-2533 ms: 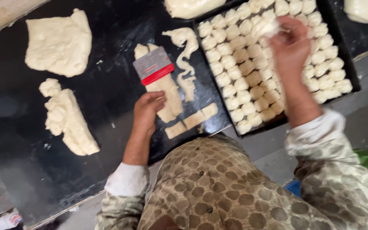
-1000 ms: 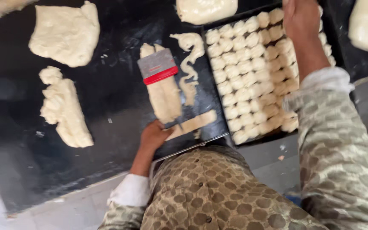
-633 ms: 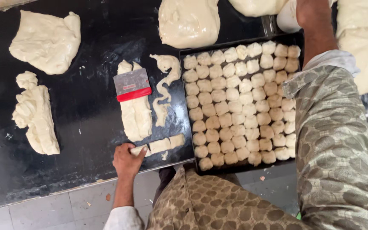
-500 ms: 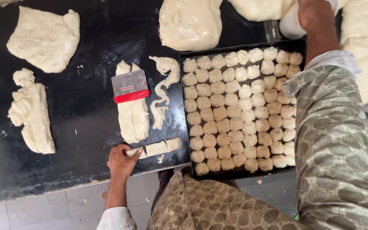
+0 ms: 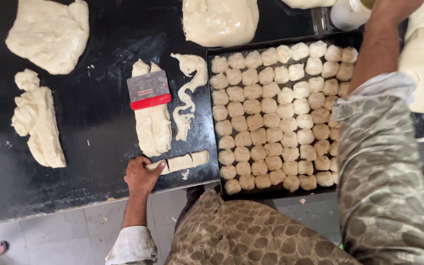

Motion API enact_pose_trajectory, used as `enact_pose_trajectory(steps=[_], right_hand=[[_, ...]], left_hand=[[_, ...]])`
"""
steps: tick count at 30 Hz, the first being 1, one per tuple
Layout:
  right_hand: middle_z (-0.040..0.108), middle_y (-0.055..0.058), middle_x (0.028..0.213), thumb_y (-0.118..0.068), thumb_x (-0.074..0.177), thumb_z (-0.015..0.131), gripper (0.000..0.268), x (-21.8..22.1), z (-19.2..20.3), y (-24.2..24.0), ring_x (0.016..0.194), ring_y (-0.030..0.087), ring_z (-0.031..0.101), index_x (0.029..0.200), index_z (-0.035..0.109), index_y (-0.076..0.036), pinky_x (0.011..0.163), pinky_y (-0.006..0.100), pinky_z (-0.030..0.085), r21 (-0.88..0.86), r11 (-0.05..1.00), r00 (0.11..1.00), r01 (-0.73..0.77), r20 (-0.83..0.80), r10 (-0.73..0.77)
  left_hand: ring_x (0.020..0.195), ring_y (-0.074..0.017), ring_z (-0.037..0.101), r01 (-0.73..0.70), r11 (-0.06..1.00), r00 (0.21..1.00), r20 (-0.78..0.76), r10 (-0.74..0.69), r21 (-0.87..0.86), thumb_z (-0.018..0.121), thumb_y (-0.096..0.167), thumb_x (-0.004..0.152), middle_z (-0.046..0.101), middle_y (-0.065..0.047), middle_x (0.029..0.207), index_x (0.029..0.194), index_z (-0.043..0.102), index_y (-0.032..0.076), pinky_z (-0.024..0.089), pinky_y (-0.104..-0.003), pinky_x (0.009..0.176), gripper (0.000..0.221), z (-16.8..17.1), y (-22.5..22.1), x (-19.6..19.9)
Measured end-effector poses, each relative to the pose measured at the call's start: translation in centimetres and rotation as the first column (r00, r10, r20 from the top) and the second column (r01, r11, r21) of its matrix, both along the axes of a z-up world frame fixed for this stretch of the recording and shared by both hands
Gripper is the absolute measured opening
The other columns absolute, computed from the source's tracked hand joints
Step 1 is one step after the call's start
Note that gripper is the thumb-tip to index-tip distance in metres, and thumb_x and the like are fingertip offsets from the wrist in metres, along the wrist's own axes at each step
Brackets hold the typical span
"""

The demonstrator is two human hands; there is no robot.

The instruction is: The person uses a bench scraper to cut small sections of dough from a long roll and shapes each piece into a ball by hand before placing it onto a large metal tray.

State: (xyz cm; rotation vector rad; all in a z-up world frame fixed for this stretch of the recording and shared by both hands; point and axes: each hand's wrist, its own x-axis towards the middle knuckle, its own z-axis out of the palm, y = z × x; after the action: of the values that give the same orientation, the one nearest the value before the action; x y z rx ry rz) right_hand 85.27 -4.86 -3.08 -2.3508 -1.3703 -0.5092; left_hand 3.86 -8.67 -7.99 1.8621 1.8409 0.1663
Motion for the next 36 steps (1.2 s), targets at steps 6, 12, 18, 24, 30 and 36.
enact_pose_trajectory(steps=[6,12,18,24,30,36], right_hand=[[0.054,0.007,0.085,-0.008,0.093,0.051,0.007,-18.0,-0.9,-2.7,0.078,0.022,0.052,0.086,0.049,-0.005,0.069,0.037,0.048,0.514,0.851,0.945,0.110,-0.320,0.071],[0.039,0.034,0.154,-0.034,0.082,0.076,0.074,-36.4,0.2,-3.8,0.143,0.052,0.032,0.137,0.049,0.008,0.113,0.066,0.025,-0.297,0.927,0.973,-0.231,-0.084,0.215],[0.006,0.031,0.166,-0.035,0.097,0.059,0.081,-39.0,1.3,1.0,0.152,0.042,0.004,0.154,0.024,0.009,0.118,0.057,0.004,-0.342,0.903,0.915,-0.261,-0.386,0.119],[0.013,0.016,0.169,-0.032,0.100,0.046,0.071,-46.4,-0.2,-0.1,0.156,0.031,0.011,0.160,0.024,0.000,0.125,0.056,0.007,-0.643,0.655,0.917,-0.397,-0.266,0.295],[0.020,0.019,0.170,-0.037,0.108,0.048,0.066,-47.5,-2.4,-7.9,0.157,0.033,0.013,0.160,0.026,-0.001,0.124,0.053,0.008,-0.469,0.688,0.825,-0.554,-0.200,0.528],[0.016,0.023,0.168,-0.051,0.093,0.063,0.097,-40.1,1.3,-9.1,0.156,0.037,0.006,0.163,0.019,0.000,0.125,0.055,0.003,-0.542,0.778,0.948,-0.317,-0.194,0.250]], left_hand=[[0.093,-0.0306,0.066,0.001,0.999,1.000,-0.019,-0.002,-0.035,0.088,0.054,0.070,0.064,-0.010,0.098,0.090,0.067,0.013,0.053,-0.047,0.080,0.050,0.8,0.2,0.1],[0.095,-0.0310,0.066,0.012,0.999,1.000,0.023,-0.013,0.034,0.088,0.054,0.070,0.065,-0.010,0.099,0.090,0.068,0.013,0.052,-0.048,0.078,0.050,1.1,-0.4,-0.2],[0.096,-0.0314,0.066,0.007,1.000,0.998,0.059,-0.009,0.028,0.088,0.054,0.071,0.065,-0.009,0.100,0.090,0.068,0.014,0.051,-0.049,0.078,0.049,1.0,-0.2,-0.1],[0.100,-0.0320,0.065,0.004,1.000,0.999,0.050,-0.005,0.020,0.087,0.056,0.069,0.066,-0.010,0.102,0.091,0.069,0.015,0.051,-0.050,0.080,0.050,1.2,0.3,0.0],[0.104,-0.0331,0.063,0.004,1.000,0.999,0.035,-0.003,-0.017,0.087,0.056,0.071,0.065,-0.011,0.105,0.090,0.069,0.015,0.049,-0.052,0.081,0.050,1.9,0.0,-0.3],[0.103,-0.0331,0.064,0.024,1.000,0.999,0.045,-0.024,0.005,0.087,0.054,0.071,0.065,-0.011,0.104,0.090,0.069,0.014,0.050,-0.050,0.082,0.048,1.0,-0.6,-0.7]])
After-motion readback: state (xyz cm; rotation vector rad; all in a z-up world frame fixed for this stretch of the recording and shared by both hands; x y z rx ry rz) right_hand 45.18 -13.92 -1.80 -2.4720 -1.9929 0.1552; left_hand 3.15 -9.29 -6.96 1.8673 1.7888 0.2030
